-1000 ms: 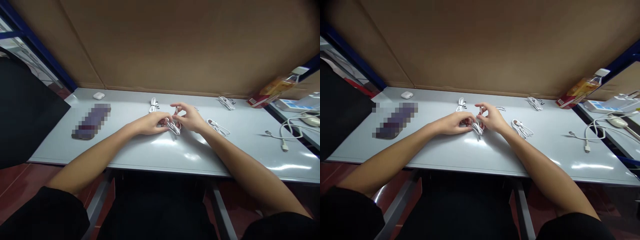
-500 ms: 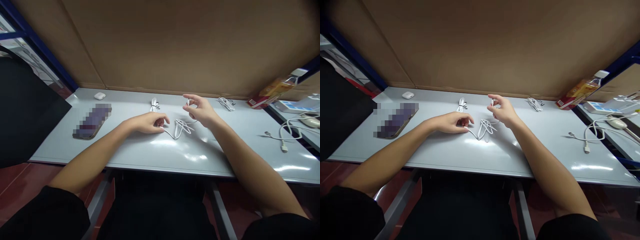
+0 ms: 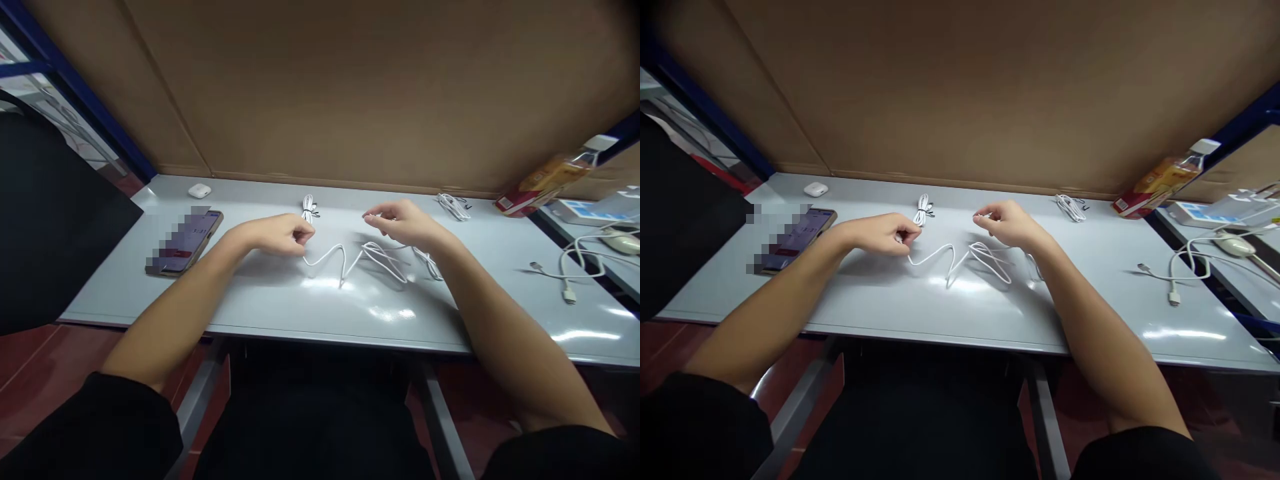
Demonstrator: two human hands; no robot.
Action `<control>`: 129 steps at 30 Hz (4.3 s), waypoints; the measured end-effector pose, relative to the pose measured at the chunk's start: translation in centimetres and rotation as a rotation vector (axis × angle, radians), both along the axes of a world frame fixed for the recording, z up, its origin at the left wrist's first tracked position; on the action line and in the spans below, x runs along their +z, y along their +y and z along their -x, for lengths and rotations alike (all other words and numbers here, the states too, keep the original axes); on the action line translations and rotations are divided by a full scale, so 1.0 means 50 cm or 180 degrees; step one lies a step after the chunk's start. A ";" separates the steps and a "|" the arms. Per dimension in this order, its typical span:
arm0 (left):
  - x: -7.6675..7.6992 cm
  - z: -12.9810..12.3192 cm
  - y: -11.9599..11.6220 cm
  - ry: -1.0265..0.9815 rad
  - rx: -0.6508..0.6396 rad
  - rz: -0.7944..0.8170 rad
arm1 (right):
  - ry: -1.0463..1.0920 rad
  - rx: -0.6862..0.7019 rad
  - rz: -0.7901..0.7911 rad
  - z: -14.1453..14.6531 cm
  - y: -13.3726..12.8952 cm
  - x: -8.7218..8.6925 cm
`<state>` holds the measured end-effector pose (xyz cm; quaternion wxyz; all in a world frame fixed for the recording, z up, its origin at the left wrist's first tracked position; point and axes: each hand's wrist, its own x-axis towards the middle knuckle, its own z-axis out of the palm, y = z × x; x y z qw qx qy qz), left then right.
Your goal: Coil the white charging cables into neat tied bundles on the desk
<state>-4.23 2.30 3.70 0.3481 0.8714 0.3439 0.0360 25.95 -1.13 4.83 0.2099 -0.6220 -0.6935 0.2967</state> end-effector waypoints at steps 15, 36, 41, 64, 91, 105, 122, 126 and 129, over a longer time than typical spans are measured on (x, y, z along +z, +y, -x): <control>-0.017 -0.058 -0.037 -0.0325 0.0194 -0.0354 | 0.2000 0.0020 0.0182 0.071 -0.013 -0.028; -0.061 -0.098 -0.033 -0.2229 0.1050 0.0939 | 0.1940 0.0082 0.0076 0.078 -0.019 -0.033; -0.067 -0.094 -0.028 -0.2281 0.0828 0.1087 | 0.1296 0.0815 -0.0007 0.071 -0.026 -0.029; -0.043 -0.063 0.003 -0.3613 0.1319 0.1633 | 0.1971 -0.0060 0.0639 0.021 0.020 -0.041; 0.056 0.030 -0.007 -0.0901 0.0169 0.0302 | 0.0060 0.0068 -0.0742 -0.020 0.018 -0.013; 0.000 0.008 0.014 -0.1351 0.1396 0.0669 | -0.0060 0.0460 0.0103 -0.025 0.020 -0.017; 0.009 0.012 0.016 -0.1577 0.1210 0.0720 | 0.0163 -0.0126 -0.0369 -0.046 0.011 0.013; 0.000 0.004 0.011 -0.1463 0.0835 0.0857 | 0.0369 0.0386 0.0108 -0.048 0.011 0.012; -0.015 -0.001 0.014 -0.1439 0.0619 0.1096 | 0.0588 0.0738 0.0355 -0.042 0.007 0.014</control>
